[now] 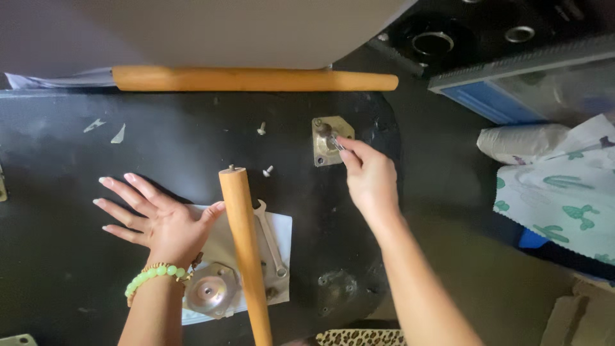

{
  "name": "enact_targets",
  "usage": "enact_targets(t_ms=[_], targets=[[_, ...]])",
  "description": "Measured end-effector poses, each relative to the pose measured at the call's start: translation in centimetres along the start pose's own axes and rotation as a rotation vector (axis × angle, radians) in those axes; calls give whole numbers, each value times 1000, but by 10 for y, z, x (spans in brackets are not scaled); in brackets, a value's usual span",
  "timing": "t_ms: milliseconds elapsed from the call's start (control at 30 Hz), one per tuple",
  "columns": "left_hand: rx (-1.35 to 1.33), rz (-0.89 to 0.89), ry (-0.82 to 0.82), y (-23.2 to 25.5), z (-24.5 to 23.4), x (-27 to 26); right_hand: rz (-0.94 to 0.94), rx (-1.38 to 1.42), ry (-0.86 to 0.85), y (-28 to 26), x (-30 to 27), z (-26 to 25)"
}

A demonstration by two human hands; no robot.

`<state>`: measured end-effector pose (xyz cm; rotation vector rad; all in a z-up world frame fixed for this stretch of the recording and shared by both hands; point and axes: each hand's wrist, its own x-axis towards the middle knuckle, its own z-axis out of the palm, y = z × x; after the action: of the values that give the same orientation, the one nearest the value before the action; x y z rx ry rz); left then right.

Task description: The person uses a wrench to tighten screws on metal brackets attached to the underside of a table. They then insert wooden dowels into the brackets and secure them by tightening the screws further.

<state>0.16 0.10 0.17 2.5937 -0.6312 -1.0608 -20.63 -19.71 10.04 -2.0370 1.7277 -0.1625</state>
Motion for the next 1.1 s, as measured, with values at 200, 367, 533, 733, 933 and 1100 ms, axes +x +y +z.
enact_targets(t_ms=[200,367,533,733,933,1100], targets=[[-24,7,-8,1,0,-3,134,117,66,-8,-15,31],[28,11,15,1,1,-2,171,91,76,-8,-14,40],[-36,4,-11,0,-2,-1,56,44,20,4,3,19],[-12,-3,-20,3,-2,-2,-61,26,-91,11,23,0],[-25,24,4,-2,2,-3,-124,-147,-212,10,55,-22],[-6,30,22,-4,6,-1,-338,-263,-216,1,82,-29]])
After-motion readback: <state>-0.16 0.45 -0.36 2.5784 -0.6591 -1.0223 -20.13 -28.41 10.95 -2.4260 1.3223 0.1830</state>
